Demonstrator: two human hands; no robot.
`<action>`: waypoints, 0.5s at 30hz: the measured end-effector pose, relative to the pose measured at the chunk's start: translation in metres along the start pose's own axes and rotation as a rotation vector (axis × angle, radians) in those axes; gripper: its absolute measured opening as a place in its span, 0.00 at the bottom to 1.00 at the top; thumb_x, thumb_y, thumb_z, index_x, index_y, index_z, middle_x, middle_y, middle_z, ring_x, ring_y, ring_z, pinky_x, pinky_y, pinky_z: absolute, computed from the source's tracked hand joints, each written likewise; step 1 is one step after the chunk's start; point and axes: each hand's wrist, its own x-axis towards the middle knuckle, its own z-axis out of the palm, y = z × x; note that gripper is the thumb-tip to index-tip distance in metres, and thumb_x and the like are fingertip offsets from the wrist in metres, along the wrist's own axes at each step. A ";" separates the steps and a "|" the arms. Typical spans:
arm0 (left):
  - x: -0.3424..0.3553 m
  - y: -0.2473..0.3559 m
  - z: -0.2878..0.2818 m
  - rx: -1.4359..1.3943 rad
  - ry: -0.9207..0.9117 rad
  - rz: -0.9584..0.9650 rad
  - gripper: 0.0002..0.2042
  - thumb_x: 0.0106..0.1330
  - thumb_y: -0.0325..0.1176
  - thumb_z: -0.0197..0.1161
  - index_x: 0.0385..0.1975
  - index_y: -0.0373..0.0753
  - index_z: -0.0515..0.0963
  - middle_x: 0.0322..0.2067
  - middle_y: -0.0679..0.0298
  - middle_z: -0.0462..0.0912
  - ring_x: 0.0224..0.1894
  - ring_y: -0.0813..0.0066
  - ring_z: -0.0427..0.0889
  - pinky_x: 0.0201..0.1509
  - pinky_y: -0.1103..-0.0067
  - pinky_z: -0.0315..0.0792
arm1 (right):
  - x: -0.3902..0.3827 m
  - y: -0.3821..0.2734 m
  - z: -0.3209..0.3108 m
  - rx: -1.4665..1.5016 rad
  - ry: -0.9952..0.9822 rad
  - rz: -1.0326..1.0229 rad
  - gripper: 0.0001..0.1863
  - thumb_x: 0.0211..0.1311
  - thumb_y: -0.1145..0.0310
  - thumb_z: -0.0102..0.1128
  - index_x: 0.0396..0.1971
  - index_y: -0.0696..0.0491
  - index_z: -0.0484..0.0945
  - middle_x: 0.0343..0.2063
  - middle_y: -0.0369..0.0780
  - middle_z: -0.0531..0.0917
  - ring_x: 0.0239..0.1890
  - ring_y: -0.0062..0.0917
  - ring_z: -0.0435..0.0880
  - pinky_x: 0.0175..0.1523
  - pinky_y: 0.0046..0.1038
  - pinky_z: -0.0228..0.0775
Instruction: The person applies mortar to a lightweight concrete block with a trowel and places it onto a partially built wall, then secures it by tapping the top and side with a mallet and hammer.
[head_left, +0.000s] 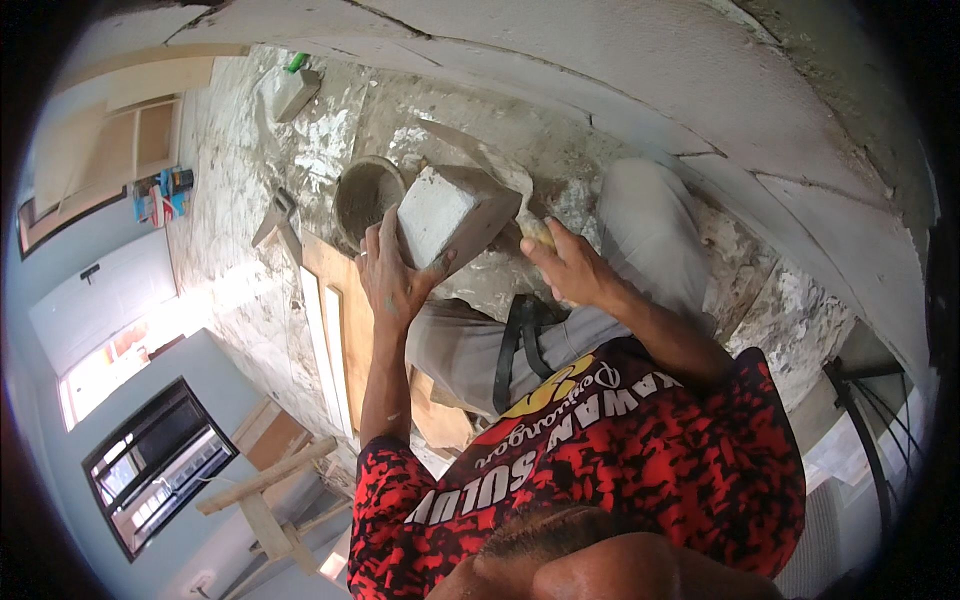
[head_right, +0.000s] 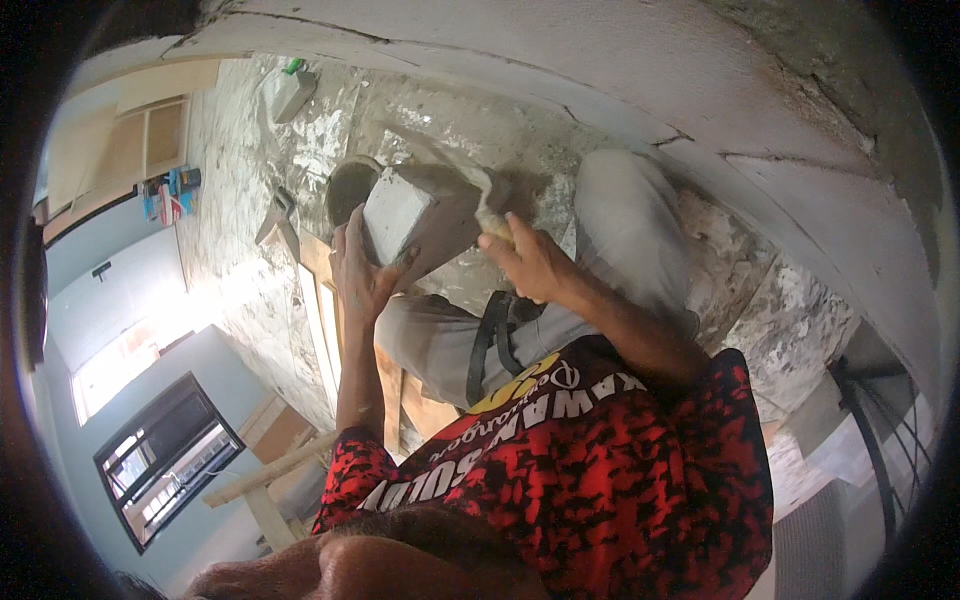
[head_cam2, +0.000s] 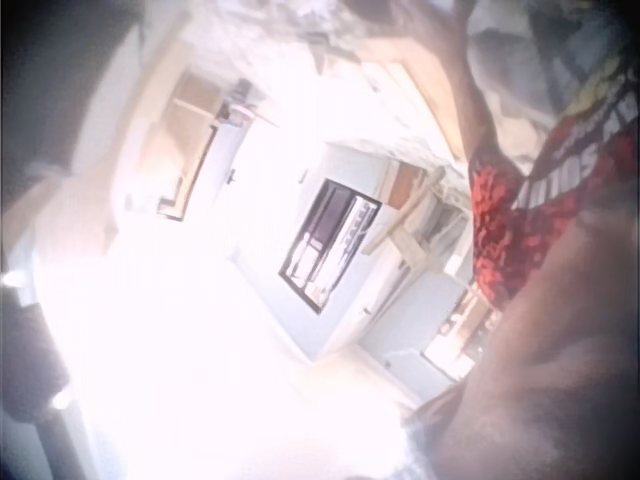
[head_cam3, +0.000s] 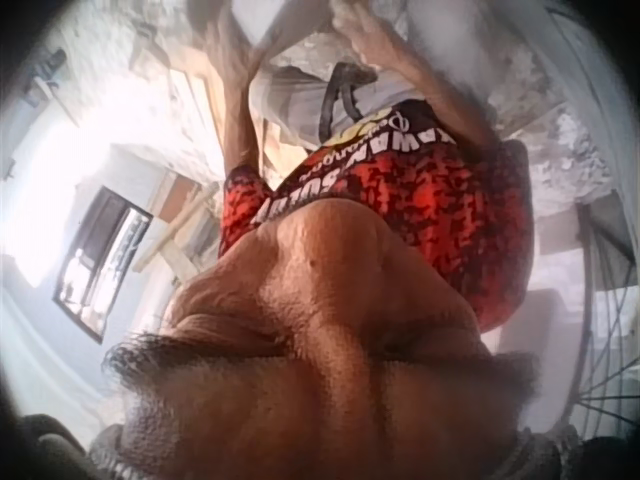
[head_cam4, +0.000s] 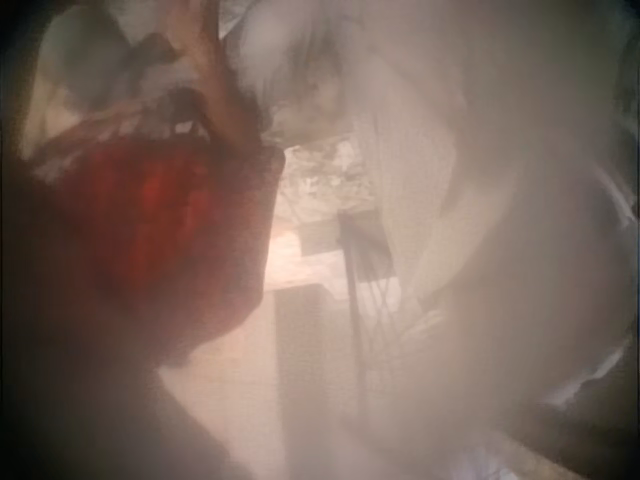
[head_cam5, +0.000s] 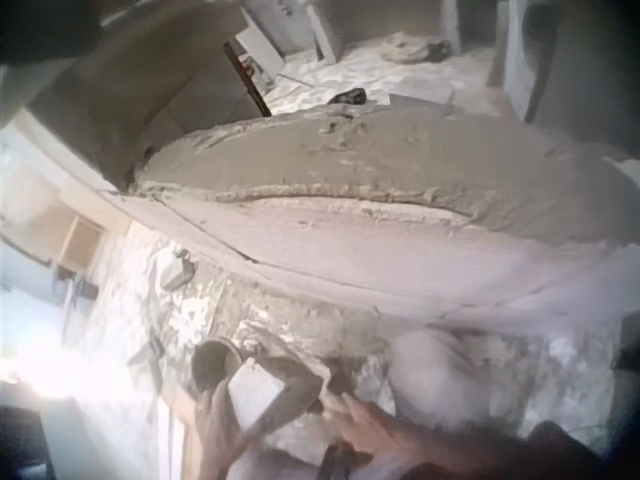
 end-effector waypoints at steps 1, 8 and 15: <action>0.002 0.000 -0.002 -0.009 0.006 0.004 0.44 0.39 0.51 0.73 0.58 0.37 0.63 0.44 0.54 0.71 0.47 0.55 0.71 0.48 0.64 0.64 | -0.006 0.002 0.004 -0.132 0.085 -0.275 0.36 0.63 0.54 0.52 0.54 0.73 0.57 0.26 0.55 0.79 0.31 0.45 0.82 0.35 0.38 0.72; 0.000 0.003 0.002 0.014 0.000 -0.006 0.44 0.38 0.48 0.75 0.57 0.37 0.64 0.42 0.55 0.71 0.45 0.56 0.71 0.47 0.65 0.63 | 0.013 0.025 -0.002 0.000 -0.134 0.331 0.29 0.64 0.53 0.50 0.49 0.67 0.62 0.25 0.57 0.78 0.30 0.49 0.81 0.34 0.41 0.71; -0.002 0.010 0.001 -0.055 0.035 0.007 0.42 0.39 0.47 0.74 0.56 0.36 0.65 0.42 0.55 0.71 0.45 0.55 0.71 0.47 0.66 0.63 | -0.019 0.011 0.029 -0.225 0.061 -0.173 0.27 0.64 0.53 0.49 0.44 0.67 0.64 0.23 0.56 0.77 0.30 0.46 0.81 0.36 0.41 0.71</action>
